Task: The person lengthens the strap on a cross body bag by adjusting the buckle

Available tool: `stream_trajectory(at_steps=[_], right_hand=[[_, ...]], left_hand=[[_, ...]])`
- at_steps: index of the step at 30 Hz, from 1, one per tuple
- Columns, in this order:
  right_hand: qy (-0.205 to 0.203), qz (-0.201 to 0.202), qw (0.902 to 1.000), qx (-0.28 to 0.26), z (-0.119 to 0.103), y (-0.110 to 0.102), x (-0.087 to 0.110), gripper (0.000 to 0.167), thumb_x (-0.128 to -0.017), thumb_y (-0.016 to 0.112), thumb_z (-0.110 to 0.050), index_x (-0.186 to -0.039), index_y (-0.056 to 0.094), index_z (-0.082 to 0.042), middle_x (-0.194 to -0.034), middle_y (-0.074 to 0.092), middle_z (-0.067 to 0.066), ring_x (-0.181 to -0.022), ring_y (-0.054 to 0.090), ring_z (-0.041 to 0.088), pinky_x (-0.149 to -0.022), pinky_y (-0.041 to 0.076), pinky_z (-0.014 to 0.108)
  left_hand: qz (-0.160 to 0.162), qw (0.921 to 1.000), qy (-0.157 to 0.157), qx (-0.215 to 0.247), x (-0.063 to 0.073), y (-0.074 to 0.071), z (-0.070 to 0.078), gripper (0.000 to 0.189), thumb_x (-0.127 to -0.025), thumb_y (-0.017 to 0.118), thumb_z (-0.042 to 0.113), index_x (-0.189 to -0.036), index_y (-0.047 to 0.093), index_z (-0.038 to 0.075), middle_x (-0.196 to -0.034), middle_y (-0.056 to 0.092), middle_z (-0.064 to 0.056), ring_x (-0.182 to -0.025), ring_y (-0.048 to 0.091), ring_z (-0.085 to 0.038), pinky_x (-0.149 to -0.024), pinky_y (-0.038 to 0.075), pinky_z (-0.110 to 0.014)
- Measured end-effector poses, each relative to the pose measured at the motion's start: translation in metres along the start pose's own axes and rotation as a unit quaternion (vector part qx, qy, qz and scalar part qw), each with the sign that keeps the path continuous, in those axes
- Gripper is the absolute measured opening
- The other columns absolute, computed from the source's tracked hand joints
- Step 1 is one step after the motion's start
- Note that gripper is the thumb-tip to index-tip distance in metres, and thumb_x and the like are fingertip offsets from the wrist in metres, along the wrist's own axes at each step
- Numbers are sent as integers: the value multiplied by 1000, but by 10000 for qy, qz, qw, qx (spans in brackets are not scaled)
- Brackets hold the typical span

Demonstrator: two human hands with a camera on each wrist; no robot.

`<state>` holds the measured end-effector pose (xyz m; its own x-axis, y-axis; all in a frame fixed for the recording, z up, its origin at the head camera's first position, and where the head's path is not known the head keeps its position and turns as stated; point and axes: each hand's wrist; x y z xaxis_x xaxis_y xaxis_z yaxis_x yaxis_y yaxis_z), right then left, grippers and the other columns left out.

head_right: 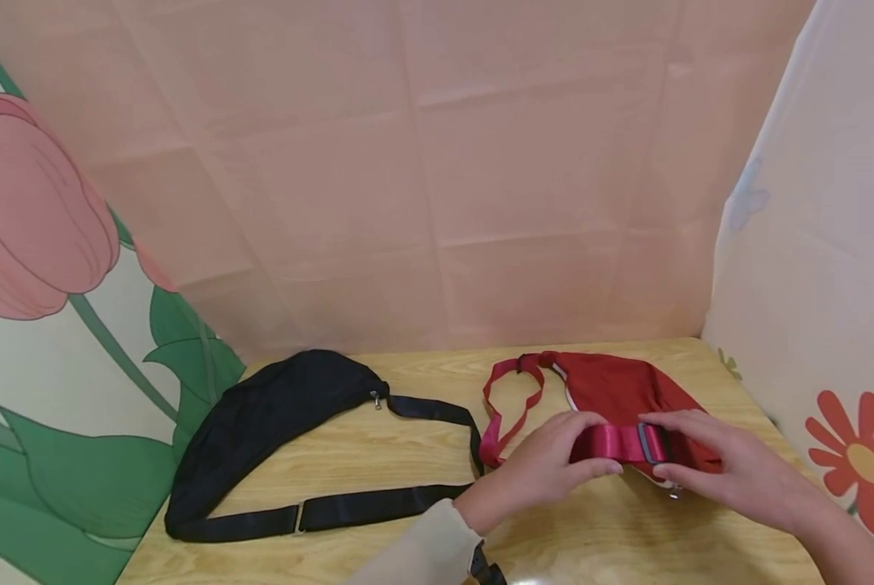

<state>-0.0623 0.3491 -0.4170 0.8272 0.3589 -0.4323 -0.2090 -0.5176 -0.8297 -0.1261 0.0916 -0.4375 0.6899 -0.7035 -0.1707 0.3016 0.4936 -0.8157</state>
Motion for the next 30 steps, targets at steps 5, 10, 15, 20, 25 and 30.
stream_trajectory(at_steps=[5,10,15,20,25,30], right_hand=[[25,-1,10000,-16,-2,-1,-1,67,-72,91,-15,-133,64,-24,-119,61,-21,-100,51,-7,-76,39,6],[-5,19,10000,-71,-3,-1,-1,68,-72,91,-14,-133,64,-23,-120,61,-21,-102,51,-9,-77,39,5],[-8,60,9999,-118,-3,-2,-1,68,-71,91,-12,-133,64,-22,-121,62,-21,-103,51,-10,-79,38,5],[-23,137,9997,-207,-4,-1,-4,69,-70,91,-8,-133,65,-21,-121,65,-19,-105,53,-10,-81,38,4],[-45,188,9993,-318,-6,2,-6,71,-67,93,-6,-131,67,-21,-118,69,-15,-102,58,-7,-80,41,6],[-68,129,9993,-333,-5,4,-5,69,-68,93,-8,-131,67,-21,-119,68,-16,-104,57,-8,-79,41,6]], left_hand=[[169,9996,90,226,2,1,0,50,-98,59,53,-140,49,27,-128,54,17,-99,47,6,-74,41,-8],[312,9994,111,60,3,4,1,48,-99,58,52,-140,50,29,-129,54,18,-100,48,7,-74,40,-7],[319,9992,172,-183,1,5,2,49,-99,58,53,-140,52,28,-130,55,18,-102,47,7,-75,39,-7],[276,9988,284,-293,-2,7,2,49,-99,57,53,-140,53,26,-130,55,18,-104,47,7,-77,38,-7],[148,9992,282,-230,-4,10,3,49,-99,56,52,-141,52,27,-128,56,18,-104,47,8,-78,38,-7],[133,9991,335,-201,-5,10,6,48,-100,55,52,-140,53,26,-128,56,18,-106,48,8,-80,38,-7]])
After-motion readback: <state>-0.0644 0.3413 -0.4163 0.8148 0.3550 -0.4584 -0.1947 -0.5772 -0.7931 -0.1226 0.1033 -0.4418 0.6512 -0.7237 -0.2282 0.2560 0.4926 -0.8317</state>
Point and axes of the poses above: each hand's wrist, its own x-axis away from the middle knuckle, its own y-axis out of the palm, z = x × y
